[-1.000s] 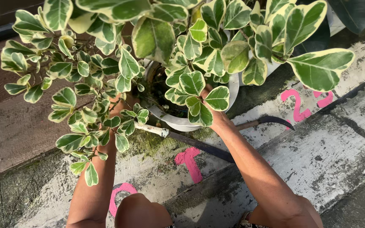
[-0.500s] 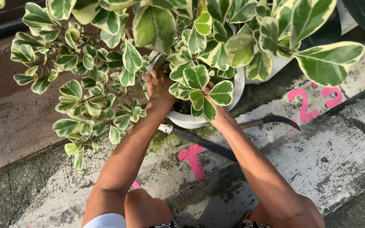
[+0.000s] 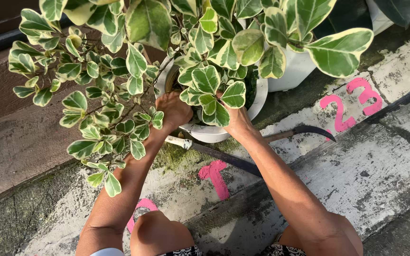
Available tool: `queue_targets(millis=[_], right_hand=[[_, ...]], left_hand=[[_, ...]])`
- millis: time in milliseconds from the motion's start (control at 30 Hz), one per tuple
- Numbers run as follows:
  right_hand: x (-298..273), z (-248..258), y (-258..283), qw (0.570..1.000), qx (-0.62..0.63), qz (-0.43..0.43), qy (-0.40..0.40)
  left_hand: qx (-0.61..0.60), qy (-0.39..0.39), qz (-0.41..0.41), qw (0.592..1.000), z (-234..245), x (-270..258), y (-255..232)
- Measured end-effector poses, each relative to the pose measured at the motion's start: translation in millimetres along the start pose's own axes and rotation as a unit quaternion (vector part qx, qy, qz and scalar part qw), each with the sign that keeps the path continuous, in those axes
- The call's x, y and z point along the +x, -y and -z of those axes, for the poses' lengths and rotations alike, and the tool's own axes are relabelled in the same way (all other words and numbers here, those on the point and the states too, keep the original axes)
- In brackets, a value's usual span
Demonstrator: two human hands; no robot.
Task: The person prunes various potted plants by hand and using a sickle, removing dry leaves and clearing the soil at the base of the stems.
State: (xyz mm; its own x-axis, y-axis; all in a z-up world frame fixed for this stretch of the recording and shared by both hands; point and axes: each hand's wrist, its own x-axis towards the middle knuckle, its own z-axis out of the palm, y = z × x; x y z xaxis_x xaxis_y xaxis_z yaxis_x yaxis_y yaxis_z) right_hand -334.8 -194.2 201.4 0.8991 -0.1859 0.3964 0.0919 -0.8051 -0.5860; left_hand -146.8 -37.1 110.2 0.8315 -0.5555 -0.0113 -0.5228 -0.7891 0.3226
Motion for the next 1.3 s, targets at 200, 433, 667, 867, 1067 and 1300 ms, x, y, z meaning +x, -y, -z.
queue_targets(millis=[200,433,667,867,1067,1300], right_hand=[[2,-7,-8,0.999,0.014,-0.033,0.027],[-4,-24,-38,0.995,0.103,-0.006,0.015],[9,-27,-30,0.802,0.576,-0.155,-0.012],[14,-28,-33,0.753,0.617,-0.223,-0.043],[10,-33,-44,0.989,0.128,-0.075,0.02],[5,-44,-60,0.897,0.416,-0.149,-0.003]], left_hand=[[-0.021,0.01,-0.025,0.999,80,-28,27],[0.01,0.0,0.027,1.0,1,-16,90],[-0.012,-0.03,-0.063,0.997,-49,29,51],[-0.072,-0.005,-0.087,0.994,4,16,11],[-0.128,-0.015,-0.093,0.987,12,6,12],[-0.057,-0.09,-0.032,0.994,24,24,67]])
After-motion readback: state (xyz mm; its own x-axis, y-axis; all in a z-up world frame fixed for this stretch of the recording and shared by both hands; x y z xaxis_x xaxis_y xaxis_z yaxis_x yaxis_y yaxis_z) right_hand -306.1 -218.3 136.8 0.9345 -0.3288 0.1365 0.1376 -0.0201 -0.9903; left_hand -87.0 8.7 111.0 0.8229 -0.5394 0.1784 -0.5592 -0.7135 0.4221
